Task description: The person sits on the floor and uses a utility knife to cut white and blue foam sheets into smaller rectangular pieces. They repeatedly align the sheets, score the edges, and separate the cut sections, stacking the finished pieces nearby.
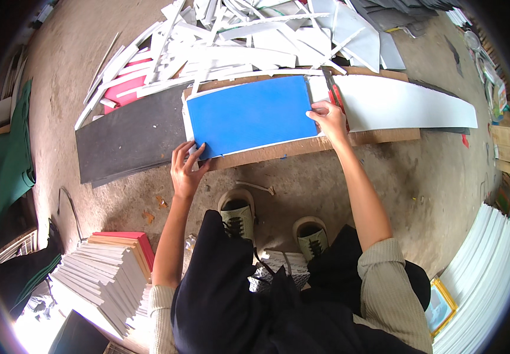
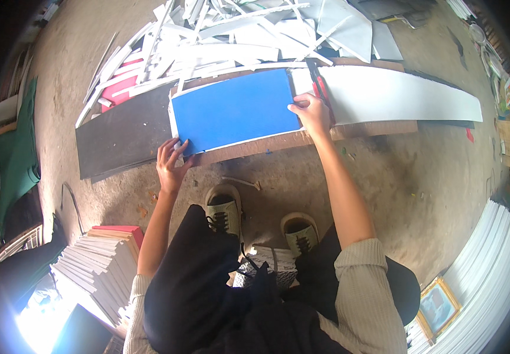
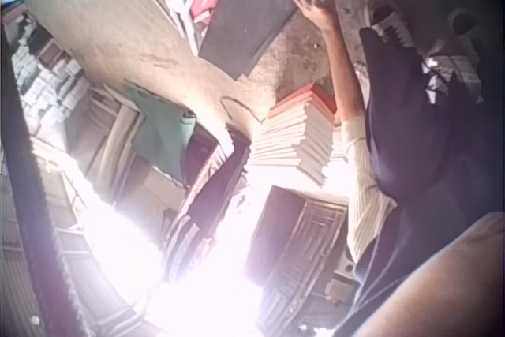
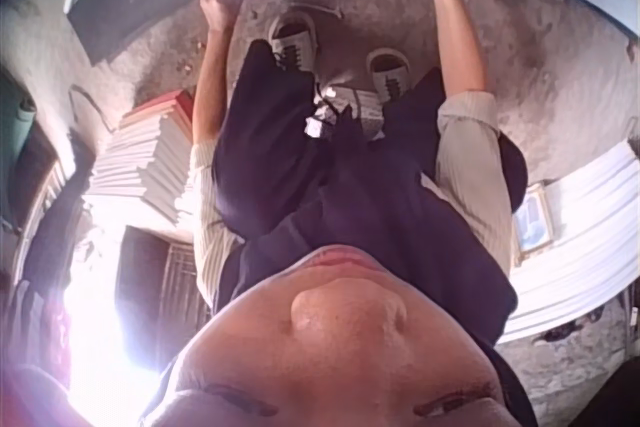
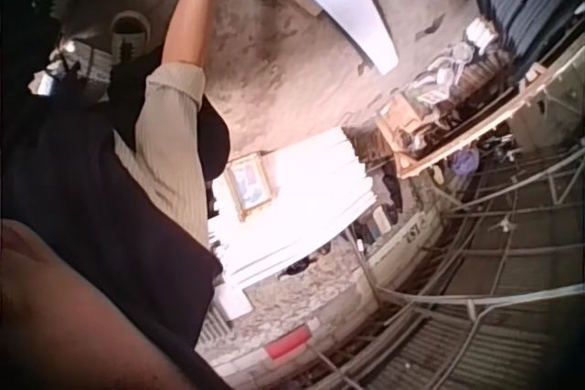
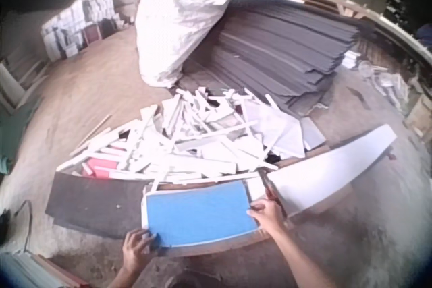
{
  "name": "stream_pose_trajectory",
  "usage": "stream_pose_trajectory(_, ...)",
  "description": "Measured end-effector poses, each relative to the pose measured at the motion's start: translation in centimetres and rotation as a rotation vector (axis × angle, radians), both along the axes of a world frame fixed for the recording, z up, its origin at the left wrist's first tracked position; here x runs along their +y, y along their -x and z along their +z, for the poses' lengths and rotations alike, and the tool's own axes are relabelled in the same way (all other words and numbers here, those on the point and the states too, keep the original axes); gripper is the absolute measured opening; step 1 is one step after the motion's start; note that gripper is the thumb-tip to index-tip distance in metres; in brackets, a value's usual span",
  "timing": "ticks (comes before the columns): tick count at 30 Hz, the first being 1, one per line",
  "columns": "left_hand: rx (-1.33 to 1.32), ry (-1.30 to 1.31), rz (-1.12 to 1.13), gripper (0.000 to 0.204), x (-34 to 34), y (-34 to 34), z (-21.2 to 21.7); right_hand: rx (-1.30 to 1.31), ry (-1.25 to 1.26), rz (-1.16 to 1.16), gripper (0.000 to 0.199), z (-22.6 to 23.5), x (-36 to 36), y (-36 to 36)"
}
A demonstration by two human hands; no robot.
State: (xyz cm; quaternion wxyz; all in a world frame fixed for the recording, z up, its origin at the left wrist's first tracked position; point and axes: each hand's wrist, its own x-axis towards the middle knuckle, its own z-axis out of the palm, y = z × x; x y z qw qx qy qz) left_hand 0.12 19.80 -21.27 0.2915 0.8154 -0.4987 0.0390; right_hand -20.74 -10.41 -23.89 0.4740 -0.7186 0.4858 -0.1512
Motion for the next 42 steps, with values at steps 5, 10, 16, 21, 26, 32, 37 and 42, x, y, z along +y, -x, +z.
stream_pose_trajectory(5, -0.133, -0.106, -0.006, 0.044, -1.1, 0.6, 1.7, 0.009, 0.005, 0.062, 0.026, -0.4, -0.9, 0.7)
stream_pose_trajectory(10, -0.019, -0.12, -0.061, 0.046, -1.4, 0.0, 0.5, 0.042, -0.049, 0.067, 0.025, 0.8, -0.5, -0.4)
stream_pose_trajectory(16, -0.092, -0.07, -0.14, 0.045, -0.9, -0.5, 0.1, 0.017, -0.148, 0.032, 0.024, 1.9, 0.1, -0.4)
stream_pose_trajectory(21, -0.004, -0.166, -0.081, 0.048, -1.4, 0.1, 0.4, 0.017, -0.132, 0.048, 0.023, 0.8, -0.8, -0.3)
stream_pose_trajectory(26, -0.13, -0.416, -0.067, 0.085, -6.5, 1.7, 3.4, 0.018, -0.086, 0.036, 0.023, -0.1, -1.6, 0.4)
stream_pose_trajectory(32, -0.082, -0.257, -0.347, 0.111, -16.6, 7.4, 1.9, 0.038, -0.086, 0.043, 0.024, 0.9, -0.8, -0.5)
stream_pose_trajectory(37, -0.101, -0.305, -0.415, 0.107, -19.0, 9.2, 0.4, 0.039, -0.04, 0.029, 0.024, 0.4, -0.2, 0.3)
stream_pose_trajectory(42, -0.159, -0.33, -0.407, 0.101, -19.1, 9.4, 0.3, 0.062, -0.034, 0.035, 0.029, 0.9, -0.2, 0.4)
